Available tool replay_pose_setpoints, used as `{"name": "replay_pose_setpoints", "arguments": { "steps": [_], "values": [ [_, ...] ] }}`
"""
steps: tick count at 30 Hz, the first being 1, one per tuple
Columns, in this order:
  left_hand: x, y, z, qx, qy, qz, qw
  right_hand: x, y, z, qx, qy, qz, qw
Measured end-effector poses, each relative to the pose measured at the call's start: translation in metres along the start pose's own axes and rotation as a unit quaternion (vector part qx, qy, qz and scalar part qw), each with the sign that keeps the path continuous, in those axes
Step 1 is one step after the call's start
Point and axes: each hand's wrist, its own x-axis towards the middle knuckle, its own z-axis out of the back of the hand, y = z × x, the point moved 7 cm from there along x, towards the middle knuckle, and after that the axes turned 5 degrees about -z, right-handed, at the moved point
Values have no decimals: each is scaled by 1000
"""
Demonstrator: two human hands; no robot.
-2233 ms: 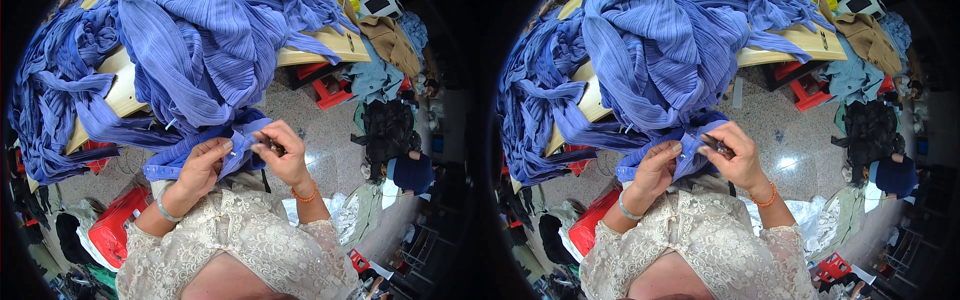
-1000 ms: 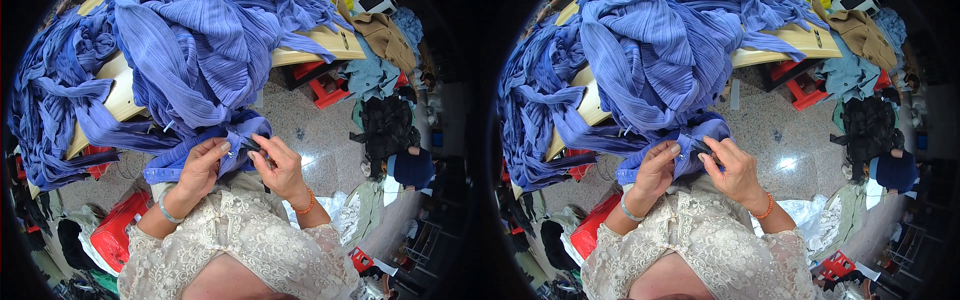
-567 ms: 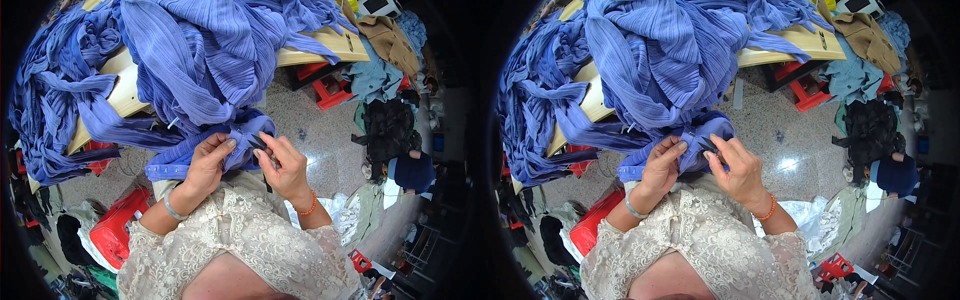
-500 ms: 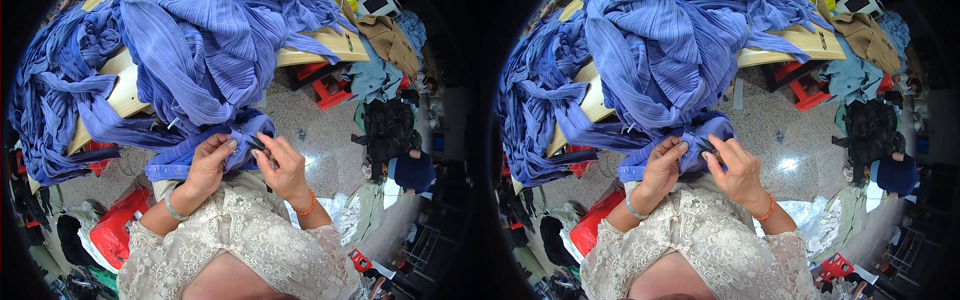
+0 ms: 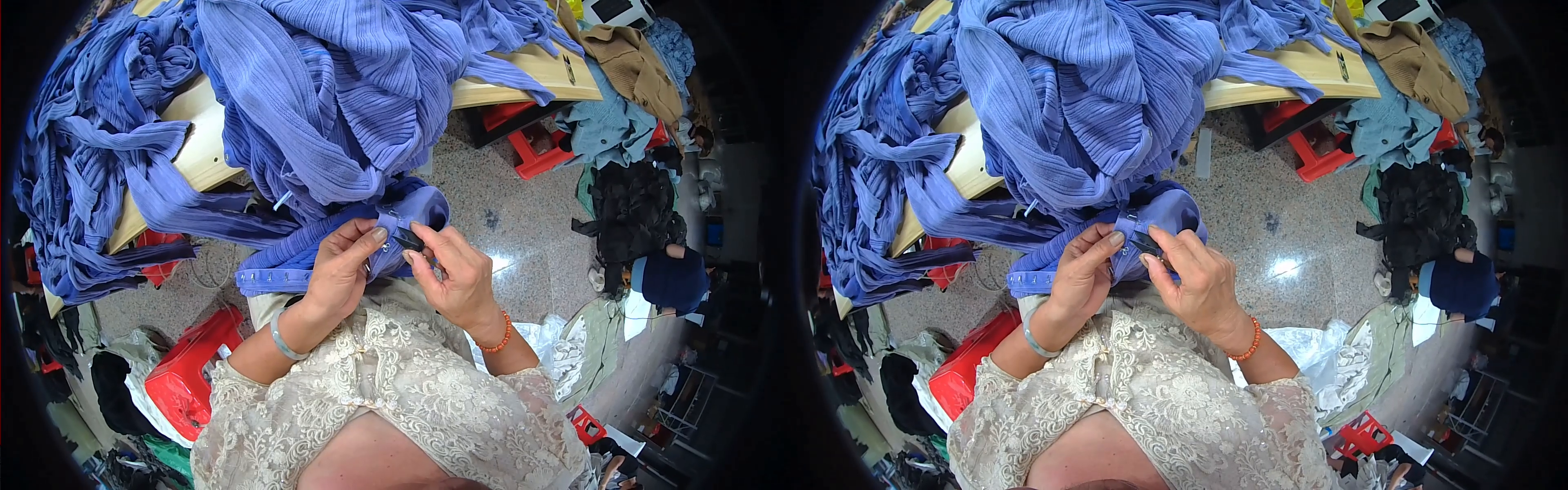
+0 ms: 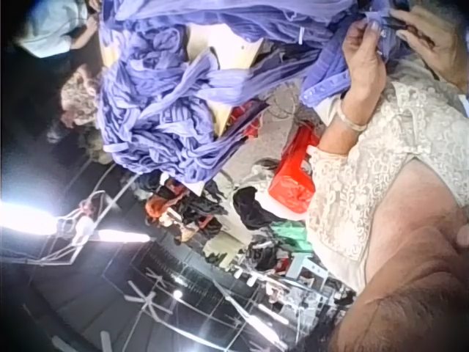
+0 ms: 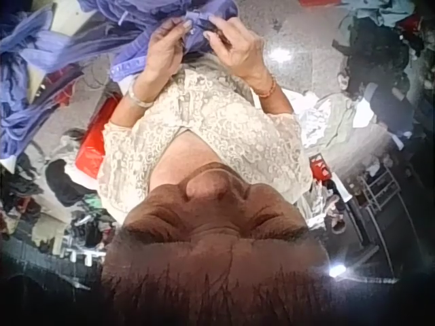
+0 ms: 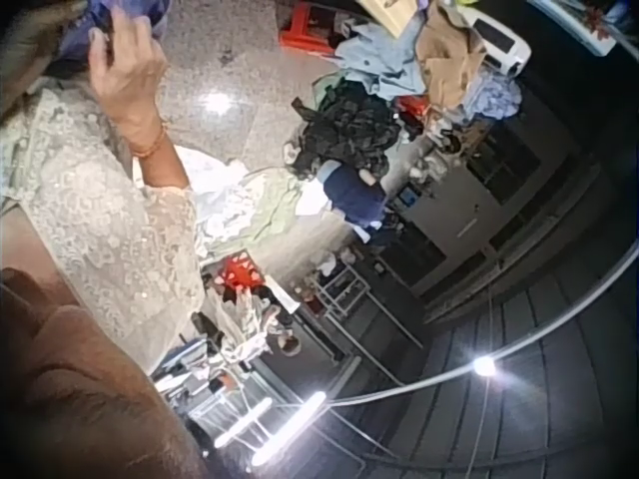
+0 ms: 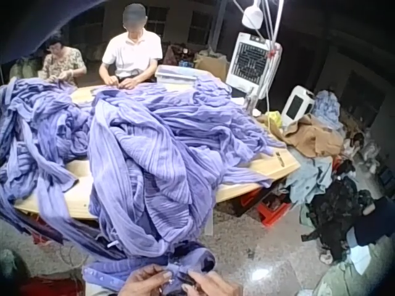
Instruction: Trimming loose threads from purple fabric strips with attached snap buttons using specialized thread snips.
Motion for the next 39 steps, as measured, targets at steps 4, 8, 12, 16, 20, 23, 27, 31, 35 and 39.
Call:
{"name": "replay_pose_setpoints", "arguments": {
  "steps": [4, 8, 12, 16, 20, 23, 27, 31, 35, 39],
  "values": [
    [0, 1, 2, -10, -5, 2, 1000, 0, 2, -1, 4, 16, 12, 1000],
    [0, 1, 2, -34, -6, 15, 999, 2, 0, 2, -14, -8, 5, 1000],
    [0, 2, 1, -39, -7, 24, 999, 0, -1, -1, -32, -7, 22, 999],
    [0, 1, 0, -39, -10, 25, 999, -2, 5, -4, -64, 10, 58, 996],
    [1, 2, 2, -44, -11, 25, 999, -2, 4, -3, -49, 17, 65, 997],
    [0, 1, 0, -44, -13, 24, 999, -2, 1, -3, -11, 23, 47, 999],
    [0, 2, 2, -41, -20, 29, 999, -2, -1, -2, -1, 21, 37, 999],
    [-1, 1, 1, -38, -20, 32, 999, -3, -2, -4, -4, 29, 44, 999],
    [0, 3, 1, -40, -18, 30, 999, -3, -1, -5, -9, 40, 49, 998],
    [0, 2, 1, -29, -10, 13, 999, -3, 0, -6, -4, 46, 44, 998]
  ]
}}
